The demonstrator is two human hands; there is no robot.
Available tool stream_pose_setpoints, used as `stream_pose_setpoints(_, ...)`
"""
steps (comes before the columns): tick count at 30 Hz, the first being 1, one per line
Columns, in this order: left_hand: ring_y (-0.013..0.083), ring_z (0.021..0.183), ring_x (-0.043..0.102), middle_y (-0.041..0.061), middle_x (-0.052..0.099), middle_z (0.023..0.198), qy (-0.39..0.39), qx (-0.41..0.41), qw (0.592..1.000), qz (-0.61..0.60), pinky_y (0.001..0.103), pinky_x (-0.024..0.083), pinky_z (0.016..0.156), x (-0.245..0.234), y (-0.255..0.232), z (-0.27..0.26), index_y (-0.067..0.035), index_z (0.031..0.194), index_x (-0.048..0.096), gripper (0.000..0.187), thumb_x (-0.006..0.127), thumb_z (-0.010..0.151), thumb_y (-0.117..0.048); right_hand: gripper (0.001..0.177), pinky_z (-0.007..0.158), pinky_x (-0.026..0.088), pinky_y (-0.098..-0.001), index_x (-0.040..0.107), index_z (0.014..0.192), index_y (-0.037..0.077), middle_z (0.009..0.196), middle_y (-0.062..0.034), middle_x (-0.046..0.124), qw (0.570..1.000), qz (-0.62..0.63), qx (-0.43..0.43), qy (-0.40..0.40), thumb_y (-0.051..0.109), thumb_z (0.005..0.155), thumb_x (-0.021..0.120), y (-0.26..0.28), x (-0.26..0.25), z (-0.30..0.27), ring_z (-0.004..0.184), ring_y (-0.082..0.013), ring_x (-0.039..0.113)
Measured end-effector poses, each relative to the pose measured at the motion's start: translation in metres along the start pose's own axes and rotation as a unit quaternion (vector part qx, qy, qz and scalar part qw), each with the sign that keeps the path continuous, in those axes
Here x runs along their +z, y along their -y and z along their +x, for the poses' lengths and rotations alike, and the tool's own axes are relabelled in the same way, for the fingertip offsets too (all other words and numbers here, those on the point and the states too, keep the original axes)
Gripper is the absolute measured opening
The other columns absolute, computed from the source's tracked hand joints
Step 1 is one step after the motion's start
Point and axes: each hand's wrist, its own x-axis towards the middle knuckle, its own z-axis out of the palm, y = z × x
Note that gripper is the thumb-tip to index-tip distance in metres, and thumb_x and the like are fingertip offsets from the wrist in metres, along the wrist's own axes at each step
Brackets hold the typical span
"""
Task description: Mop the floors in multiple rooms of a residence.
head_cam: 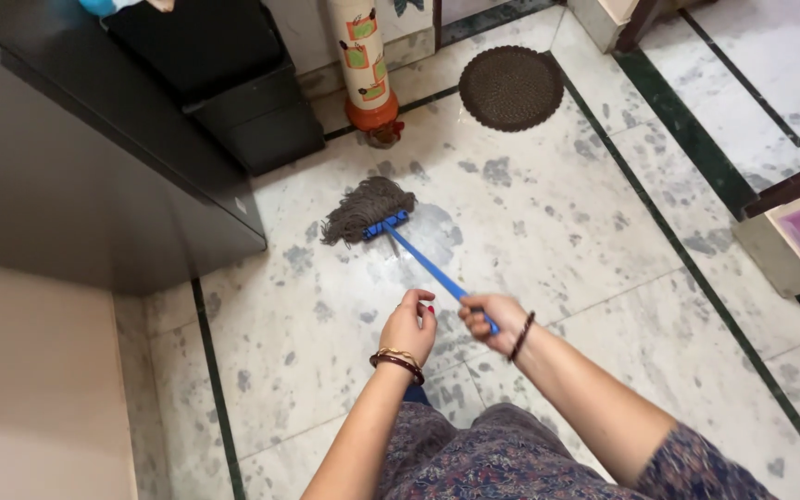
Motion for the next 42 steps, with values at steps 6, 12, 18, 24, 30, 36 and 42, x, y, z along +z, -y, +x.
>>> stream_pose_setpoints(6,0.0344,0.079,0.071,0.012,0.073,0.083,0.009,0.011,1.000,0.006,0.046,0.054,0.068,-0.030,0.022,0.062,-0.016,0.113,0.065,0.020,0.058,0.094,-0.019,0.011,0.034,0.027,-0.0163,0.047,0.096,0.006,0.072,-0.0026,0.052,0.997,0.058,0.014,0.052,0.011,0.101,0.055,0.079,0.052,0.108,0.048,-0.0031,0.037)
stream_pose_setpoints(12,0.0328,0.075,0.071,0.010,0.071,0.081,-0.008,-0.026,0.999,0.018,0.044,0.055,0.067,-0.084,0.053,0.109,-0.017,0.114,0.066,0.022,0.059,0.092,-0.019,0.013,0.035,0.029,-0.0155,0.047,0.095,0.007,0.071,-0.0014,0.052,0.999,0.027,0.000,0.046,0.012,0.101,0.057,0.160,0.132,0.216,0.047,-0.0019,0.039)
stream_pose_setpoints(18,0.0266,0.067,0.070,0.007,0.073,0.082,-0.013,-0.086,0.996,0.027,0.041,0.054,0.065,-0.127,0.072,0.127,-0.015,0.117,0.065,0.025,0.059,0.092,-0.018,0.015,0.038,0.037,-0.0180,0.050,0.083,0.009,0.064,0.0001,0.054,0.993,-0.118,0.010,0.004,0.012,0.095,0.059,0.155,0.167,0.240,0.046,-0.0047,0.045)
stream_pose_setpoints(24,0.0232,0.064,0.069,0.006,0.073,0.082,0.004,-0.124,0.992,0.021,0.039,0.055,0.065,-0.123,0.077,0.130,-0.016,0.118,0.064,0.025,0.057,0.094,-0.017,0.019,0.039,0.041,-0.0187,0.052,0.072,0.004,0.058,-0.0015,0.052,0.998,-0.055,-0.019,0.028,0.005,0.090,0.058,0.127,0.115,0.237,0.045,-0.0068,0.048)
stream_pose_setpoints(30,0.0280,0.077,0.073,0.009,0.074,0.084,0.014,-0.068,0.997,0.033,0.041,0.056,0.070,-0.096,0.055,0.129,-0.017,0.116,0.065,0.023,0.057,0.094,-0.021,0.014,0.038,0.038,-0.0174,0.048,0.083,0.003,0.063,-0.0015,0.051,0.989,0.088,0.004,0.121,0.005,0.093,0.057,0.126,-0.004,0.194,0.047,-0.0058,0.046)
stream_pose_setpoints(36,0.0332,0.083,0.072,0.012,0.074,0.089,0.012,0.005,0.999,0.032,0.045,0.056,0.073,-0.048,0.015,0.100,-0.016,0.114,0.065,0.023,0.059,0.093,-0.021,0.012,0.039,0.038,-0.0146,0.050,0.103,-0.002,0.073,-0.0019,0.055,0.983,0.156,0.003,0.097,0.004,0.095,0.056,0.122,-0.077,0.091,0.052,-0.0037,0.047)
stream_pose_setpoints(42,0.0331,0.084,0.071,0.011,0.074,0.090,0.038,0.031,0.999,0.015,0.045,0.055,0.074,-0.004,-0.022,0.030,-0.016,0.115,0.064,0.024,0.059,0.092,-0.020,0.028,0.041,0.041,-0.0142,0.049,0.119,-0.009,0.077,-0.0016,0.054,0.971,0.220,-0.024,0.086,0.005,0.095,0.053,0.081,-0.179,-0.002,0.056,-0.0044,0.050)
